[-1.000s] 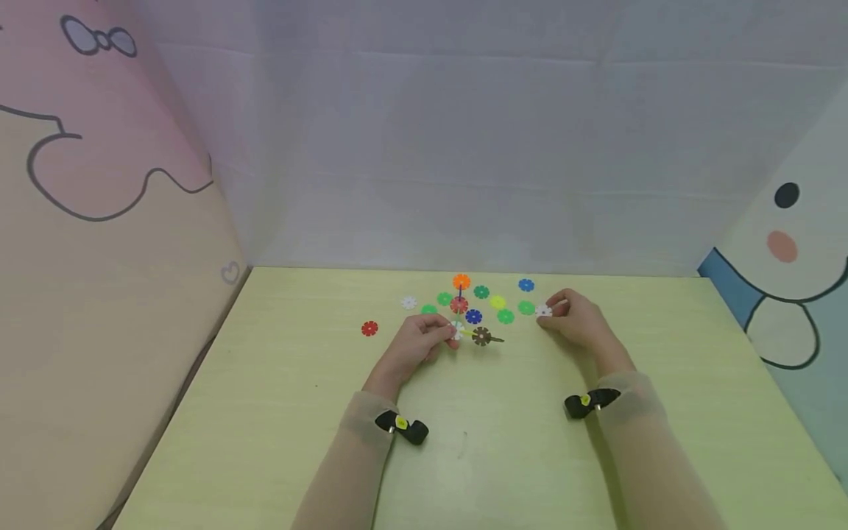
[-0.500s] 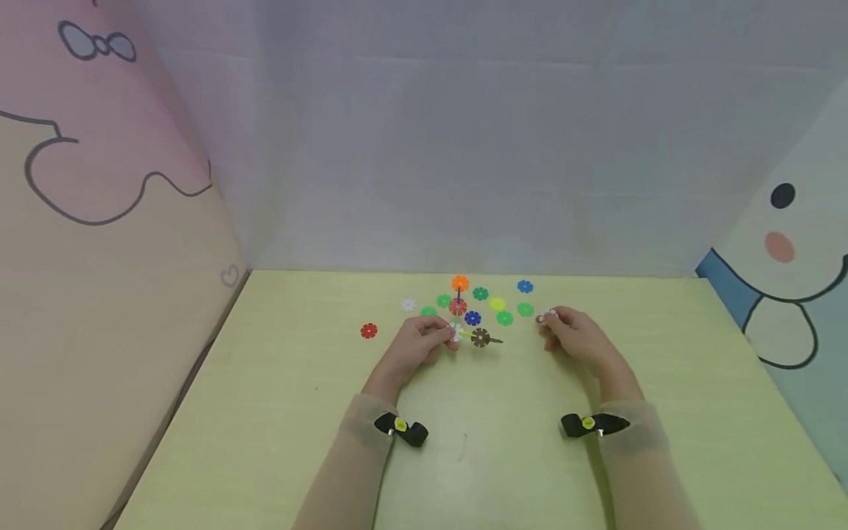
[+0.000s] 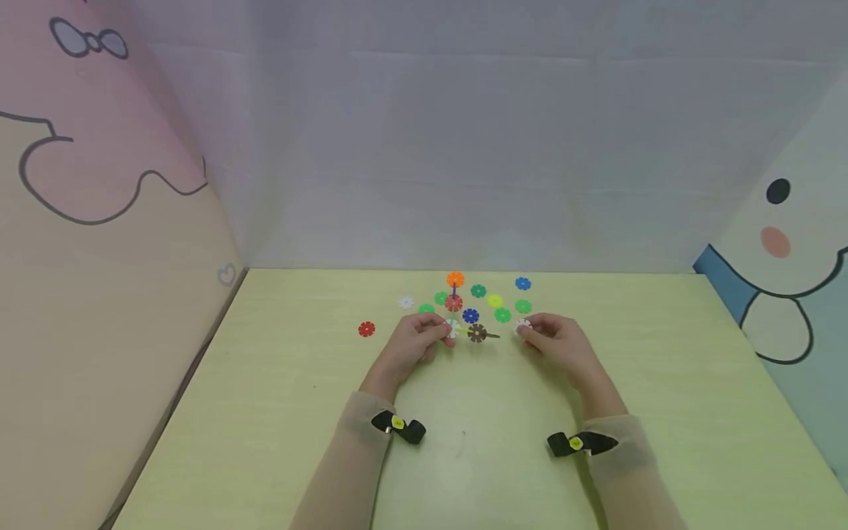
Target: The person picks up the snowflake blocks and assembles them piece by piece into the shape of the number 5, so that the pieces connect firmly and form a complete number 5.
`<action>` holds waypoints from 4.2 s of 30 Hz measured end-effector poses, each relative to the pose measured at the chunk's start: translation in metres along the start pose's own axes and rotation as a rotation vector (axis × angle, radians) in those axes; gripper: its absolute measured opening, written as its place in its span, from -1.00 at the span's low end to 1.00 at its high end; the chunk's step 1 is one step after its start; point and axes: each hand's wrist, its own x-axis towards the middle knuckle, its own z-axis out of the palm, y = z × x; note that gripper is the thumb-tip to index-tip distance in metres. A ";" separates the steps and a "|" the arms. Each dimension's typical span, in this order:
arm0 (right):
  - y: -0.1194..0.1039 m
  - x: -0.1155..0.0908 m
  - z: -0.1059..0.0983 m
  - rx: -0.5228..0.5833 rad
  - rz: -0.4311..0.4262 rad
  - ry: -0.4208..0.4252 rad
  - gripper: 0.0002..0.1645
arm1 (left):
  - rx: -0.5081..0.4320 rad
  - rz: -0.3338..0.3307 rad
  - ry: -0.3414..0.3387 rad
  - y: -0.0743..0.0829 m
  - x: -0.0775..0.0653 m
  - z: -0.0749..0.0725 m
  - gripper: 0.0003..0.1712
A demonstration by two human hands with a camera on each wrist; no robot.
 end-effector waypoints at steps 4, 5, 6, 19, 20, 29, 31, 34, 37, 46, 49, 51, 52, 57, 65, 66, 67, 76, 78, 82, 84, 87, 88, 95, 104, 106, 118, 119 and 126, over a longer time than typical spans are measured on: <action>0.000 -0.001 0.005 0.023 -0.002 -0.011 -0.59 | -0.032 0.012 0.010 0.000 0.000 0.001 -0.88; 0.000 -0.001 0.006 0.020 -0.003 -0.015 -0.60 | -0.043 0.017 0.012 0.000 0.000 0.001 -0.88; 0.000 -0.002 0.007 0.017 -0.008 -0.021 -0.59 | -0.051 0.021 0.014 0.000 0.000 0.001 -0.88; 0.002 -0.002 0.018 0.049 -0.082 -0.022 -0.60 | -0.083 0.049 0.029 -0.001 0.000 0.001 -0.89; 0.002 -0.002 0.019 0.052 -0.086 -0.024 -0.61 | -0.084 0.050 0.029 -0.001 0.000 0.000 -0.88; 0.005 -0.001 0.018 0.108 -0.090 -0.035 -0.67 | -0.107 0.041 0.030 0.000 0.001 0.001 -0.86; 0.005 -0.002 0.018 0.104 -0.085 -0.041 -0.66 | -0.107 0.040 0.029 0.000 0.001 0.001 -0.86; 0.004 -0.002 0.019 0.093 -0.079 -0.053 -0.64 | -0.104 0.039 0.027 0.000 0.001 0.001 -0.87; 0.003 -0.002 0.019 0.080 -0.074 -0.064 -0.62 | -0.099 0.037 0.023 0.000 0.001 0.001 -0.87; 0.001 -0.003 0.018 0.050 -0.101 -0.077 -0.59 | -0.097 0.034 0.020 0.001 0.001 0.000 -0.90; 0.002 -0.002 0.019 0.038 -0.117 -0.087 -0.59 | -0.106 0.040 0.016 0.001 0.001 -0.001 -0.89; 0.003 -0.002 0.019 0.023 -0.124 -0.087 -0.59 | -0.112 0.040 0.012 0.000 0.001 -0.001 -0.88; 0.003 -0.001 0.020 0.016 -0.126 -0.087 -0.58 | -0.113 0.040 0.010 0.000 0.001 -0.001 -0.88; 0.002 -0.001 0.023 -0.021 -0.136 -0.081 -0.56 | -0.095 0.039 0.000 0.000 0.001 -0.001 -0.88; 0.002 0.000 0.025 0.017 -0.083 -0.061 -0.58 | -0.083 0.034 0.001 0.001 0.000 -0.001 -0.88; 0.002 0.000 0.024 0.034 -0.075 -0.056 -0.59 | -0.084 0.035 0.002 0.001 0.000 -0.001 -0.88; 0.002 0.000 0.024 0.058 -0.064 -0.050 -0.61 | -0.083 0.036 0.002 0.001 0.000 -0.001 -0.88; 0.002 0.000 0.021 0.176 -0.040 -0.044 -0.66 | -0.089 0.039 0.007 0.000 0.001 0.000 -0.89; 0.002 0.000 0.022 0.170 -0.040 -0.047 -0.67 | -0.093 0.039 0.010 0.000 0.001 0.000 -0.89; 0.001 0.000 0.024 0.146 -0.043 -0.049 -0.68 | -0.098 0.034 0.019 0.000 0.001 0.000 -0.89; 0.000 0.000 0.025 0.131 -0.044 -0.042 -0.68 | -0.096 0.032 0.022 0.000 0.001 0.000 -0.89; -0.001 -0.001 0.028 0.114 -0.044 -0.018 -0.68 | -0.090 0.029 0.026 0.001 0.000 0.000 -0.89; -0.001 -0.001 0.029 0.116 -0.045 -0.010 -0.68 | -0.087 0.028 0.027 0.001 0.000 0.000 -0.89; 0.001 0.001 0.036 0.149 -0.066 0.043 -0.71 | -0.087 0.026 0.030 0.001 -0.001 -0.001 -0.88; 0.005 0.002 0.039 0.189 -0.100 0.042 -0.74 | -0.086 0.021 0.033 0.001 -0.001 -0.001 -0.88; 0.006 0.002 0.040 0.199 -0.108 0.035 -0.75 | -0.095 0.019 0.036 0.000 0.000 -0.002 -0.89; 0.004 0.002 0.040 0.212 -0.096 0.026 -0.72 | -0.123 0.033 0.038 0.000 0.001 -0.002 -0.89; 0.004 0.001 0.040 0.213 -0.094 0.026 -0.72 | -0.125 0.034 0.037 0.000 0.001 -0.002 -0.88; 0.001 0.001 0.040 0.220 -0.103 0.030 -0.71 | -0.118 0.025 0.035 0.001 0.001 -0.002 -0.89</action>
